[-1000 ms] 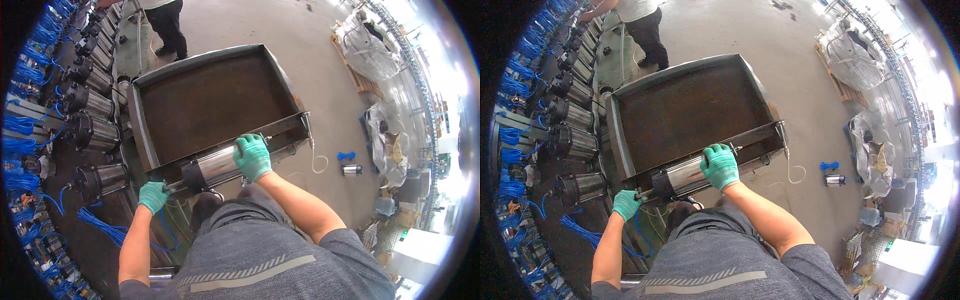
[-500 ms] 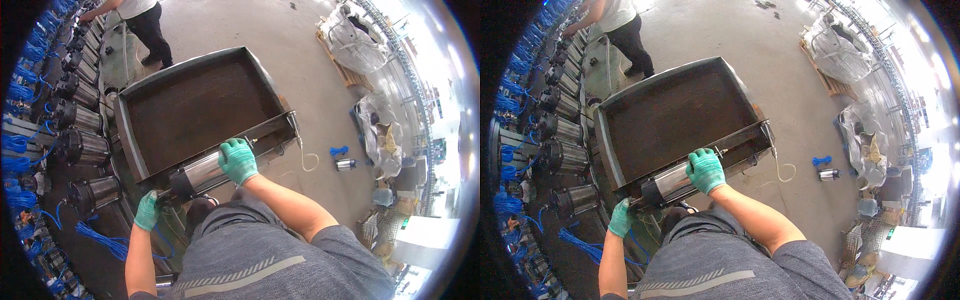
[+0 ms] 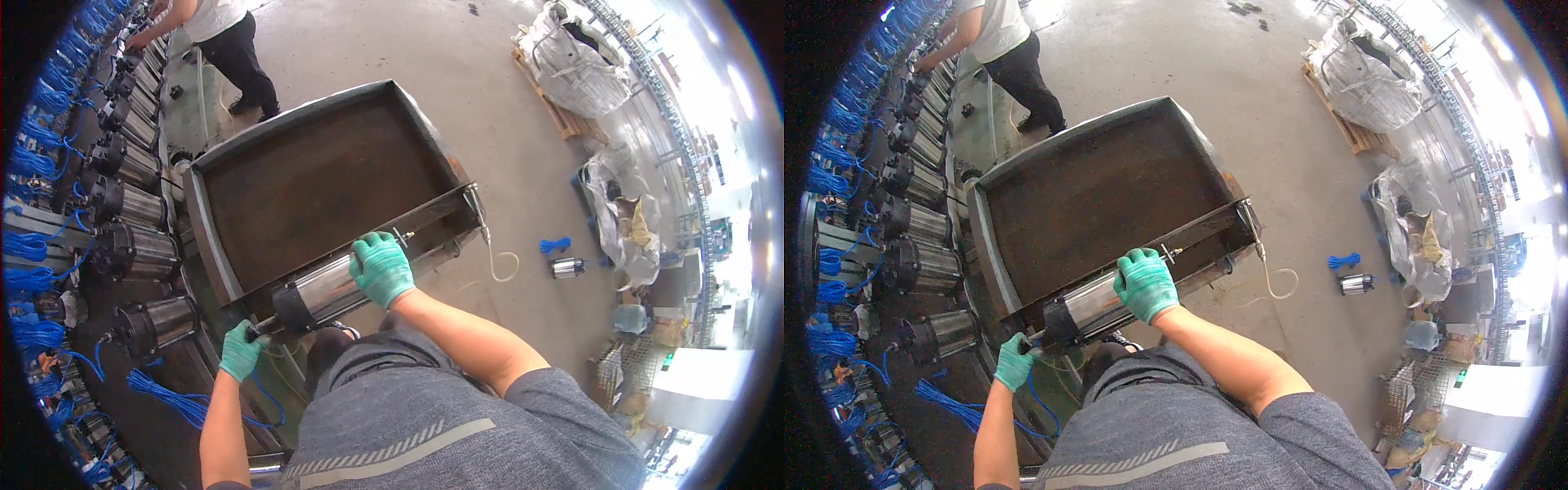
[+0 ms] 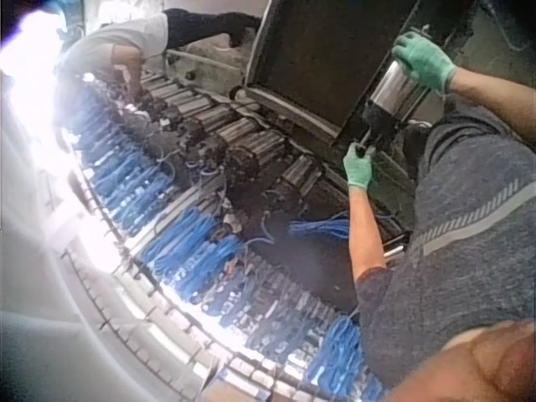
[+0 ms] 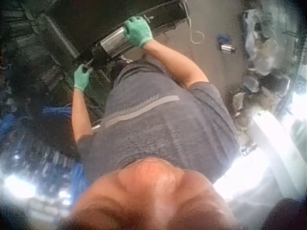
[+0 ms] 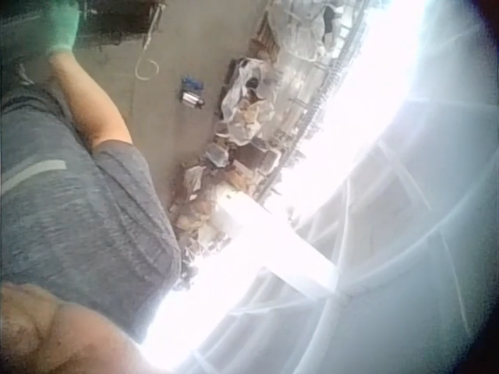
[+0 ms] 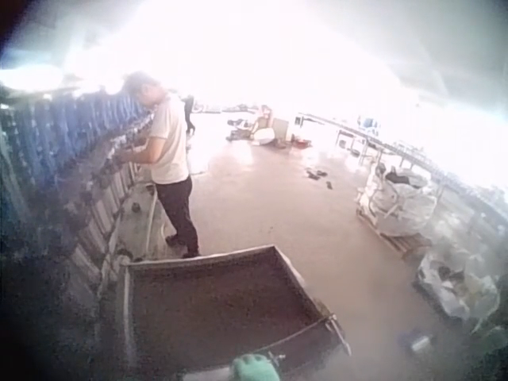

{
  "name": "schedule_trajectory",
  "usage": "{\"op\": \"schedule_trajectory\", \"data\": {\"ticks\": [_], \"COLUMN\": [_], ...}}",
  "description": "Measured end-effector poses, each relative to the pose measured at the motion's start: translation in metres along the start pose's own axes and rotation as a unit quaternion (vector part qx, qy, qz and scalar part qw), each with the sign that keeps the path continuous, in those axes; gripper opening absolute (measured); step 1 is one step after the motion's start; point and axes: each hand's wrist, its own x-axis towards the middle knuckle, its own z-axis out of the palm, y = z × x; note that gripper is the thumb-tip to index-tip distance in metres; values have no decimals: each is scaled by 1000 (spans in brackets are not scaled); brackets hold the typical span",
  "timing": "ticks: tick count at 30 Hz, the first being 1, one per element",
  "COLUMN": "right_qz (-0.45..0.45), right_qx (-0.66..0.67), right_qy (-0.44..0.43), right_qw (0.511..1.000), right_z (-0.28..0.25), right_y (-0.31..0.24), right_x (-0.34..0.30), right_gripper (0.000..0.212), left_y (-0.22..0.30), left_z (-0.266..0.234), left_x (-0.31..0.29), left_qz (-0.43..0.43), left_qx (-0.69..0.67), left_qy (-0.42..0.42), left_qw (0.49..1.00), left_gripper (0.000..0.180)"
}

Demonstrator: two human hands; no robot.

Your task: The person picks up a cylindrical submersible pump from an assembly line, dunks it into a water-filled tank for testing, and then returns it to the line while coiling its blue power cable.

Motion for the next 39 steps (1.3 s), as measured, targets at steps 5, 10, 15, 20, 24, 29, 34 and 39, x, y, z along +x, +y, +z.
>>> {"op": "schedule_trajectory", "data": {"ticks": [5, 10, 15, 20, 24, 29, 34, 39], "right_qz": [0, -4, 34, 260, 480, 538, 336, 142], "right_qx": [2, 9, 185, 96, 101, 580, 595, 438], "right_qy": [-14, 4, 34, 176, 109, -153, -131, -246], "right_qw": [1000, 1000, 982, 945, 864, 592, 718, 853], "right_z": [-1, -3, -19, -70, -51, -101, -131, -84], "right_y": [0, 1, 19, 154, 289, 279, 121, 7], "right_x": [1, 1, -12, -48, -114, -80, -59, -76], "right_gripper": [16, 15, 29, 29, 37, 27, 11, 24], "left_y": [-36, -34, -18, 20, 37, 100, 191, 263], "left_z": [32, 40, 39, 28, 42, 50, 54, 73], "left_x": [1, -2, -15, -55, -62, -64, -53, -38], "left_qz": [106, 58, 9, -51, -60, 13, 78, 155], "left_qx": [154, 96, -94, -80, -141, -201, -199, -400], "left_qy": [157, 160, 187, 305, 343, 311, 275, 209], "left_qw": [970, 981, 978, 947, 927, 929, 937, 879], "left_gripper": [32, 32, 56, 55, 41, 43, 42, 76]}}
